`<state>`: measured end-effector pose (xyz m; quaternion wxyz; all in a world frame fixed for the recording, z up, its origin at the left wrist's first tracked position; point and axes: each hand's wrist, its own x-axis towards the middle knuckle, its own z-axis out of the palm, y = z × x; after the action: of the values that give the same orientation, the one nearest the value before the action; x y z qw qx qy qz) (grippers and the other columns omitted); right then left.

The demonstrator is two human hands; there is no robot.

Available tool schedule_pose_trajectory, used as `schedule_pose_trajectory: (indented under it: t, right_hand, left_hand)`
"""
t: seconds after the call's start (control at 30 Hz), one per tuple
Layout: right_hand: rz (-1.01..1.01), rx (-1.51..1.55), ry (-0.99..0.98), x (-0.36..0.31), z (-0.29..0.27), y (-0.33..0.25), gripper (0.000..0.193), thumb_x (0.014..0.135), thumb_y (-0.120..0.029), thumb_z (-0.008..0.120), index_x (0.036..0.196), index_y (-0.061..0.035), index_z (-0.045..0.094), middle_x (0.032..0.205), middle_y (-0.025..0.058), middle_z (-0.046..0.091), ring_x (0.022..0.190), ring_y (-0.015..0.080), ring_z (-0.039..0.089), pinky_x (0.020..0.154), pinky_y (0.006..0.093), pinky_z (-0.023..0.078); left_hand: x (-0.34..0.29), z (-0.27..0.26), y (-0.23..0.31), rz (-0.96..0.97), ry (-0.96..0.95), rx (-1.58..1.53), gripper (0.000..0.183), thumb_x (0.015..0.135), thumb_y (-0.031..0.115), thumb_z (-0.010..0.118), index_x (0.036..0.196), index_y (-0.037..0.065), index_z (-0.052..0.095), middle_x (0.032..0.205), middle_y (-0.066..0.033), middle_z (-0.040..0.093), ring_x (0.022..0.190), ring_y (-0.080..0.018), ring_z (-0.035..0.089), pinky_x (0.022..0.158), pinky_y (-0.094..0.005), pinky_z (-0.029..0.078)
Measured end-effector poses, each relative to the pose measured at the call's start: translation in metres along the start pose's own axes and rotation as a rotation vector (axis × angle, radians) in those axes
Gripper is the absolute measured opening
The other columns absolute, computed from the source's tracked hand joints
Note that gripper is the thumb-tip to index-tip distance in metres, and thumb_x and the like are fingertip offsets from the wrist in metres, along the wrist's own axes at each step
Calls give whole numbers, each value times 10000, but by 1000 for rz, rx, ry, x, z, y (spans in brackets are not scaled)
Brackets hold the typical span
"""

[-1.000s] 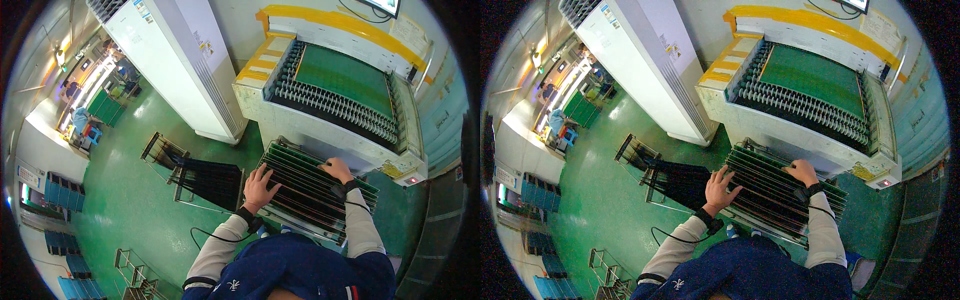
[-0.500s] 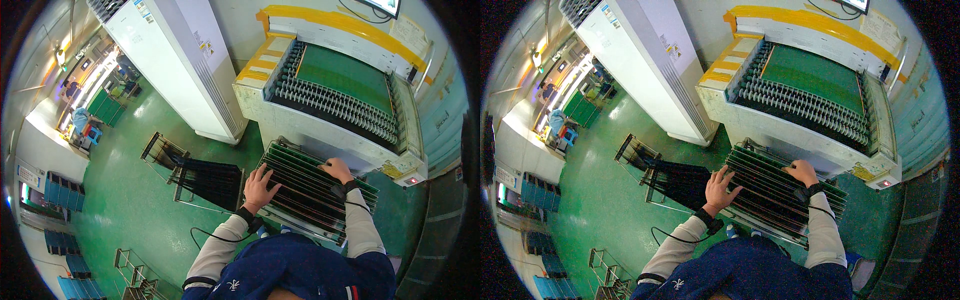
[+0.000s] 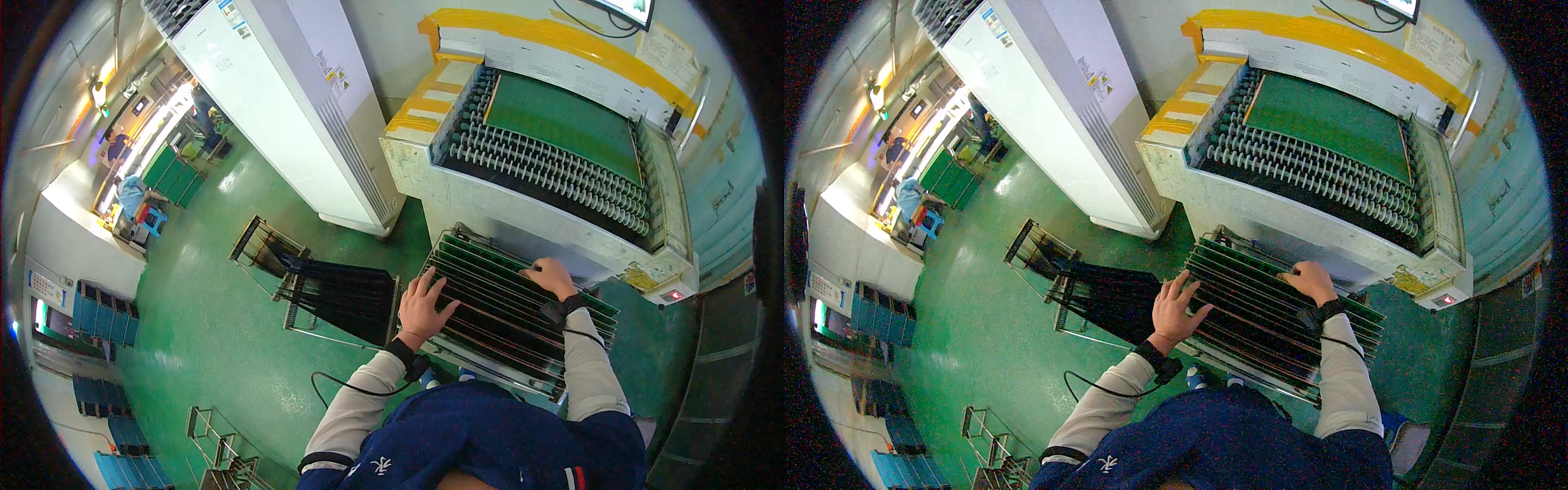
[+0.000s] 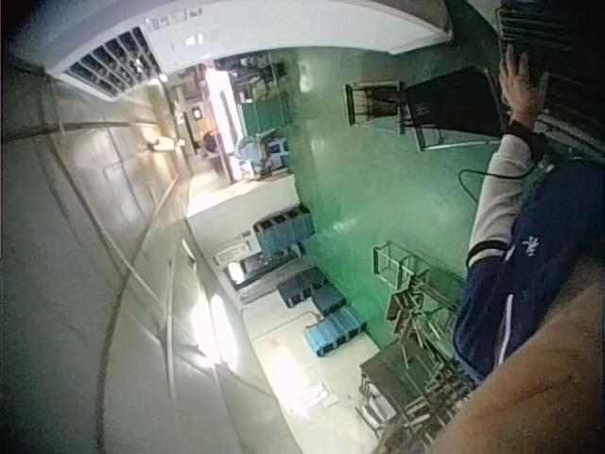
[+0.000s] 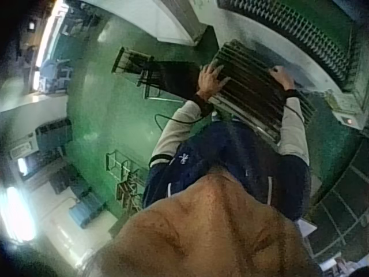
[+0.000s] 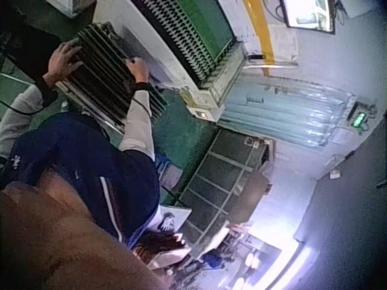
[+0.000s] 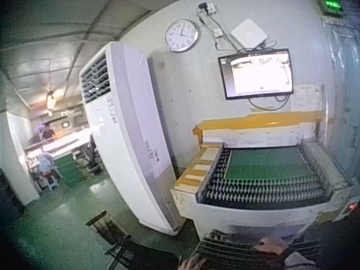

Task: Feeding circuit boards from a drying rack into a processing machine.

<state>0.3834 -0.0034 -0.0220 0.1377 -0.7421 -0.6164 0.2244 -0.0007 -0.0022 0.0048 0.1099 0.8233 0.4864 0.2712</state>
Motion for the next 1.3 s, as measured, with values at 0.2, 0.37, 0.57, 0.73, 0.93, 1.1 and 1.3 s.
schedule_pose_trajectory:
  t: [0.2, 0.37, 0.57, 0.73, 0.93, 1.1, 1.3]
  right_hand:
    - [30, -14, -15, 1, 1, 1, 611, 887, -626, 769, 967, -21, 800, 868, 237, 745, 839, 431, 725, 741, 481, 540]
    - [29, -18, -12, 1, 2, 3, 617, 888, -631, 767, 966, -19, 796, 871, 238, 743, 841, 433, 722, 742, 484, 540]
    - [27, -20, -26, 1, 0, 0, 620, 883, -634, 772, 957, -19, 794, 859, 238, 737, 826, 438, 713, 723, 489, 530]
    - [12, 4, -4, 1, 2, 3, 624, 878, -632, 777, 943, -11, 791, 845, 247, 729, 815, 440, 712, 717, 486, 528]
    - [22, -26, -23, 2, 0, 1, 619, 876, -620, 783, 928, -4, 785, 839, 251, 728, 797, 436, 712, 700, 483, 523]
    - [5, -3, -12, 0, -1, 0, 616, 877, -617, 780, 925, -3, 782, 840, 250, 727, 795, 438, 709, 697, 482, 521]
    - [23, -8, -34, 0, -3, -2, 609, 881, -613, 775, 945, -8, 788, 865, 249, 736, 820, 440, 713, 718, 482, 526]
  left_hand:
    - [0, 1, -1, 3, -3, 0, 600, 872, 518, 823, 1327, 140, 725, 1538, -113, 570, 1354, -406, 567, 1189, -529, 440]
    - [1, 1, -1, 4, -5, -3, 601, 876, 525, 818, 1327, 138, 725, 1540, -112, 569, 1355, -405, 566, 1193, -527, 436]
    - [0, 1, -2, 0, -10, -1, 604, 877, 528, 817, 1330, 139, 723, 1546, -107, 567, 1357, -407, 565, 1184, -528, 443]
    - [0, 1, -1, 0, -10, 5, 604, 876, 529, 818, 1329, 142, 723, 1547, -105, 566, 1357, -405, 566, 1175, -526, 450]
    - [0, 3, -2, 3, 5, 4, 600, 874, 527, 819, 1328, 147, 722, 1543, -104, 570, 1352, -404, 569, 1169, -528, 455]
    - [0, 3, -2, 9, 13, -5, 593, 874, 525, 819, 1323, 150, 722, 1529, -104, 577, 1342, -406, 573, 1169, -532, 455]
    - [0, 3, -2, 11, 8, 2, 593, 876, 524, 817, 1321, 143, 723, 1523, -104, 577, 1341, -402, 571, 1170, -532, 453]
